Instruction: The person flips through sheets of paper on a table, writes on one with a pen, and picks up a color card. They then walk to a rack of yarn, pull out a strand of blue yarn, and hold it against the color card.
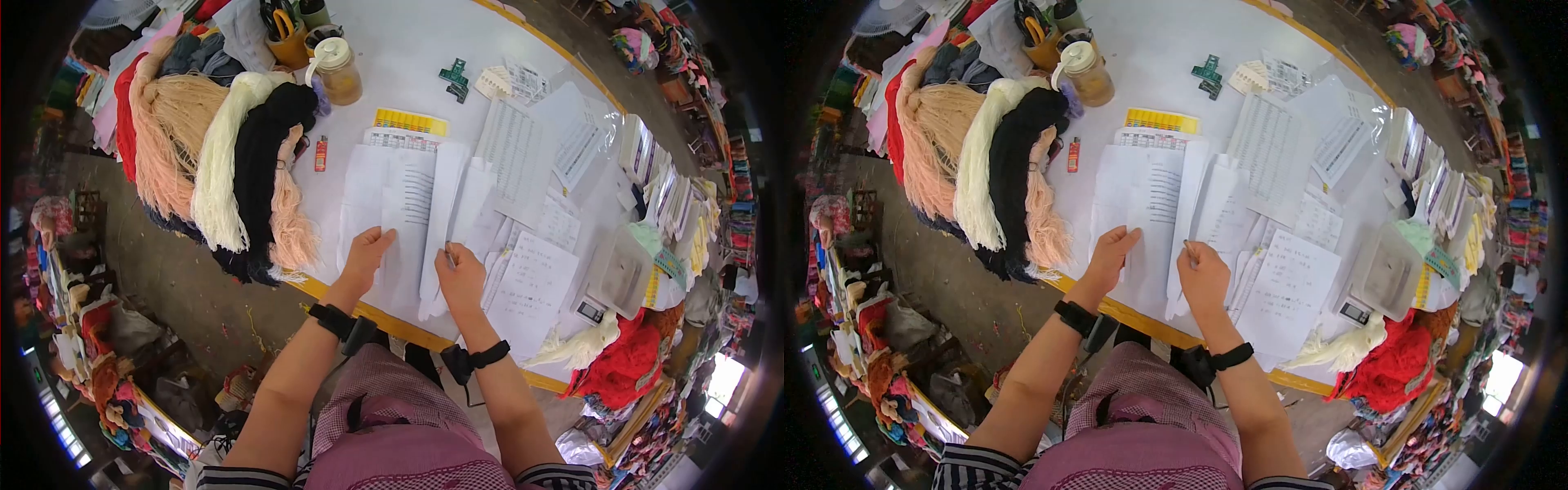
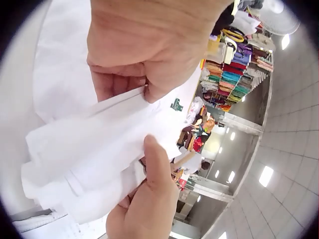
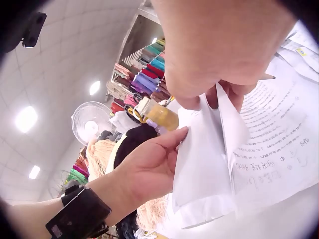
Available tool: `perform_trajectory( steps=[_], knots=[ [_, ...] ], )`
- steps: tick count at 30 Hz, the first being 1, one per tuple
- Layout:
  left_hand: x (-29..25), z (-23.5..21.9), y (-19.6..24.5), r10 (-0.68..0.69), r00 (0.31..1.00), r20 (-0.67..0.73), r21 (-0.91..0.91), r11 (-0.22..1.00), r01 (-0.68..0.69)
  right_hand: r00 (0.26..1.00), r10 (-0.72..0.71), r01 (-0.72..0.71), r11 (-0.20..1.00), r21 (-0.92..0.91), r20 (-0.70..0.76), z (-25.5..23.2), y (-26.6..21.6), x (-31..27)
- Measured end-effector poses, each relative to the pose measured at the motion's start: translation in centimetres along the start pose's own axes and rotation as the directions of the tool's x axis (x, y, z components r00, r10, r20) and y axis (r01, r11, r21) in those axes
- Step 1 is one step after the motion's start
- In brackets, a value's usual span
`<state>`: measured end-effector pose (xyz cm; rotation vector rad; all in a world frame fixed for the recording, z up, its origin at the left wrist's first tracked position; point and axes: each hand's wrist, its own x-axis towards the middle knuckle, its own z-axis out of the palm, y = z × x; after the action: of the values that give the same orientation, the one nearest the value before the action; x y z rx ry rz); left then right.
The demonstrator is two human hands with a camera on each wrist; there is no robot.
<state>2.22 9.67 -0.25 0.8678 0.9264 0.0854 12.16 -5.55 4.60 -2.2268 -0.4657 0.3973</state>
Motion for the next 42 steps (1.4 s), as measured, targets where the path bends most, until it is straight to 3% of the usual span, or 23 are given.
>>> perform_trajectory(
  steps=[4, 6, 9, 10, 11, 16, 18, 19, 20, 21, 22, 23, 24, 25, 27, 28, 30, 31, 33, 37, 39, 41, 42],
  knots=[
    [-0.4, 0.3, 0.8, 0.009, 0.997, -0.077, -0.048, 0.999, -0.013, 0.999, -0.002, 0.002, 1.0, -0.004, 0.032, -0.1, -0.3, -0.5],
    [-0.6, 0.1, 1.3, -0.113, 0.993, -0.01, -0.062, 0.992, 0.113, 0.998, -0.006, 0.006, 1.0, 0.001, 0.06, 0.1, -0.6, -0.5],
    [-0.9, 0.9, 1.4, -0.138, 0.989, 0.055, -0.179, 0.973, 0.146, 0.986, 0.078, -0.087, 0.995, 0.055, 0.145, 0.6, -1.1, -0.4],
    [-0.9, 1.0, 1.4, -0.138, 0.989, 0.056, -0.179, 0.973, 0.146, 0.996, -0.018, 0.018, 1.0, 0.004, 0.087, 1.1, -0.9, -0.4],
    [-0.9, 1.1, 1.4, -0.14, 0.987, 0.074, -0.128, 0.98, 0.149, 0.992, -0.119, 0.12, 0.991, -0.053, 0.033, 1.2, -0.8, -0.4],
    [-0.8, 0.6, 2.0, -0.114, 0.986, 0.124, -0.086, 0.988, 0.125, 0.996, -0.059, 0.067, 0.993, -0.101, 0.073, 1.1, -0.8, 0.1],
    [0.2, -0.6, 1.1, -0.032, 0.999, -0.004, 0.108, 0.994, 0.032, 0.997, -0.019, 0.027, 0.994, -0.105, 0.078, 1.2, -0.6, 0.1],
    [0.9, -1.0, 0.5, -0.03, 1.0, -0.002, 0.108, 0.994, 0.03, 0.995, -0.028, 0.036, 0.995, -0.094, 0.092, 1.2, -0.8, 0.1],
    [1.5, -1.3, -0.2, 0.253, 0.953, -0.167, 0.31, 0.931, -0.193, 0.994, -0.036, 0.045, 0.995, -0.084, 0.107, 1.2, -1.0, 0.0],
    [1.8, -1.5, -0.5, 0.534, 0.804, -0.26, 0.525, 0.777, -0.347, 0.994, -0.038, 0.047, 0.995, -0.085, 0.103, 1.5, -1.1, -0.1],
    [2.3, -1.9, -0.5, 0.538, 0.803, -0.256, 0.523, 0.776, -0.352, 0.987, -0.114, 0.124, 0.988, -0.092, 0.111, 2.3, -1.2, -0.1],
    [2.6, -2.4, -0.6, 0.742, 0.612, -0.272, 0.792, 0.534, -0.295, 0.975, -0.189, 0.201, 0.975, -0.099, 0.121, 3.0, -1.3, -0.1],
    [2.7, -2.6, -0.2, 0.899, 0.397, -0.186, 0.959, 0.254, -0.126, 0.974, -0.191, 0.203, 0.974, -0.099, 0.12, 3.5, -1.5, 0.1],
    [2.8, -2.9, 0.2, 0.899, 0.395, -0.187, 0.959, 0.254, -0.124, 0.977, -0.153, 0.17, 0.979, -0.109, 0.149, 4.1, -1.7, 0.2],
    [2.9, -3.4, 0.9, 0.52, 0.762, -0.385, 0.666, 0.728, -0.161, 0.978, -0.112, 0.133, 0.984, -0.116, 0.176, 4.9, -1.9, 0.4],
    [2.9, -3.6, 1.3, 0.521, 0.762, -0.384, 0.668, 0.727, -0.16, 0.976, -0.096, 0.121, 0.985, -0.12, 0.196, 5.1, -1.9, 0.5],
    [2.7, -3.5, 2.2, 0.616, 0.752, -0.234, 0.829, 0.531, -0.177, 0.974, -0.079, 0.107, 0.986, -0.125, 0.211, 5.5, -2.0, 0.6],
    [2.5, -3.2, 2.6, 0.616, 0.754, -0.23, 0.829, 0.53, -0.179, 0.973, -0.085, 0.114, 0.985, -0.128, 0.214, 5.6, -2.0, 0.6],
    [1.8, -2.4, 3.4, 0.774, 0.624, -0.106, 0.865, 0.381, -0.327, 0.974, -0.085, 0.116, 0.984, -0.137, 0.21, 5.8, -2.1, 0.7],
    [0.9, -1.0, 4.1, 0.78, 0.626, -0.023, 0.821, 0.371, -0.433, 0.977, -0.044, 0.061, 0.995, -0.076, 0.21, 5.3, -1.8, 1.0],
    [0.1, 0.2, 4.4, 0.781, 0.603, 0.161, 0.805, 0.249, -0.538, 0.972, -0.008, 0.018, 0.999, -0.037, 0.237, 4.8, -1.6, 0.9],
    [-0.7, 1.5, 3.9, 0.743, 0.629, 0.23, 0.787, 0.238, -0.569, 0.967, 0.048, -0.088, 0.985, 0.149, 0.251, 4.0, -1.6, 1.0],
    [-1.1, 2.2, 3.7, 0.703, 0.645, 0.299, 0.766, 0.227, -0.602, 0.966, 0.047, -0.087, 0.985, 0.148, 0.254, 3.9, -0.9, 1.1]
  ],
)
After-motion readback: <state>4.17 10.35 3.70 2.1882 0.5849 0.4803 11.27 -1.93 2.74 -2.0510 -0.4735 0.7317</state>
